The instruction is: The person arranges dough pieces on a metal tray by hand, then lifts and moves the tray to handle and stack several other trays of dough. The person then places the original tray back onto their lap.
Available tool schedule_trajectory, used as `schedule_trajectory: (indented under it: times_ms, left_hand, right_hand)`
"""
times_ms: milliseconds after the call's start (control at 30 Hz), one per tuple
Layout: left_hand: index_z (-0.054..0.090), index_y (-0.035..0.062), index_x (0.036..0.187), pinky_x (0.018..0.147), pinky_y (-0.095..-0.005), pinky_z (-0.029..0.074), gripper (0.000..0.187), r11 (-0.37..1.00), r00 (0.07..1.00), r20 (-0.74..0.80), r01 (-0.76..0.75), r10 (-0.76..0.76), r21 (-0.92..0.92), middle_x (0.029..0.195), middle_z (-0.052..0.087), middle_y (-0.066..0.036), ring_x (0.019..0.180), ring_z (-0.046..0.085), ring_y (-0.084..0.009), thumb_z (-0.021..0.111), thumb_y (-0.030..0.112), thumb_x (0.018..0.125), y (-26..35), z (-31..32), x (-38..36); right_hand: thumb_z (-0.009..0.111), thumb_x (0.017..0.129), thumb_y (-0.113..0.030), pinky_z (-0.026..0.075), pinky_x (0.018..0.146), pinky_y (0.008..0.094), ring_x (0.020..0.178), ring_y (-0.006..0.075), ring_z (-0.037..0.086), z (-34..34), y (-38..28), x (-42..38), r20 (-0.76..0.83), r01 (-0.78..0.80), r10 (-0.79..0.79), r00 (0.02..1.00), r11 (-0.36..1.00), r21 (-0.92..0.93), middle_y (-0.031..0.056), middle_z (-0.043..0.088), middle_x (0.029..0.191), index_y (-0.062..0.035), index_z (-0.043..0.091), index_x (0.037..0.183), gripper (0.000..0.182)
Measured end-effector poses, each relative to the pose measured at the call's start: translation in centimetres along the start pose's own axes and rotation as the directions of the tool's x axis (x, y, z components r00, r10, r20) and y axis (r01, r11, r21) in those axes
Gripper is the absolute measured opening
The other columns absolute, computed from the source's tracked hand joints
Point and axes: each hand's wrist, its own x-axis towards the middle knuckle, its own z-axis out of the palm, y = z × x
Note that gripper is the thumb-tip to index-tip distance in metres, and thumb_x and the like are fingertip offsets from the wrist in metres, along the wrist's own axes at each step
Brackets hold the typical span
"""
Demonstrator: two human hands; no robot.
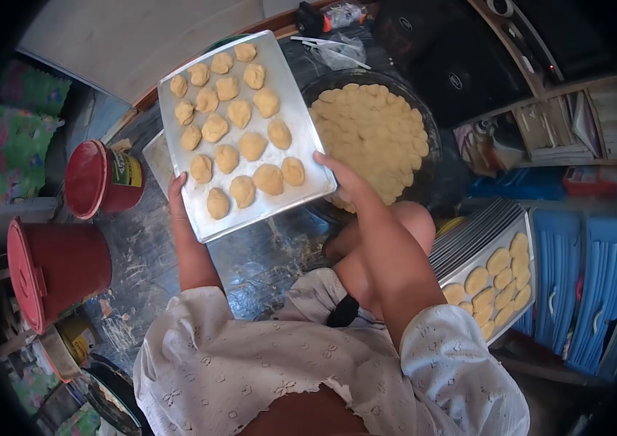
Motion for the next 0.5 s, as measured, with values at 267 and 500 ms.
schedule_trajectory:
  times_ms: [267,500]
  left_hand:
    - [0.050,-0.0009,0.113,0.080,-0.0362,0.049,0.048,0.997,0.997,-0.050,-0.055,0.058,0.055,0.101,0.060,-0.016,0.088,0.061,-0.0268,0.060,0.026,0.075,0.3,-1.5,7.5]
    - [0.051,-0.0033,0.111,0.081,-0.0361,0.049,0.047,0.994,0.996,-0.040,-0.079,0.082,0.078,0.100,0.061,-0.016,0.088,0.061,-0.0275,0.060,0.025,0.075,-0.5,0.6,10.3]
  right_hand:
    - [0.054,0.087,-0.030,0.044,0.087,0.0435,0.110,0.0273,0.048,1.2,1.5,2.3,-0.030,0.219,-0.216,0.976,0.970,0.106,0.0139,0.045,0.123,-0.0037,0.032,0.130,0.054]
    - [0.042,0.092,-0.009,0.042,0.094,0.0426,0.111,0.0281,0.048,0.6,-1.0,5.1,-0.223,0.310,-0.271,0.936,0.936,0.164,0.0147,0.041,0.124,-0.0042,0.026,0.132,0.043]
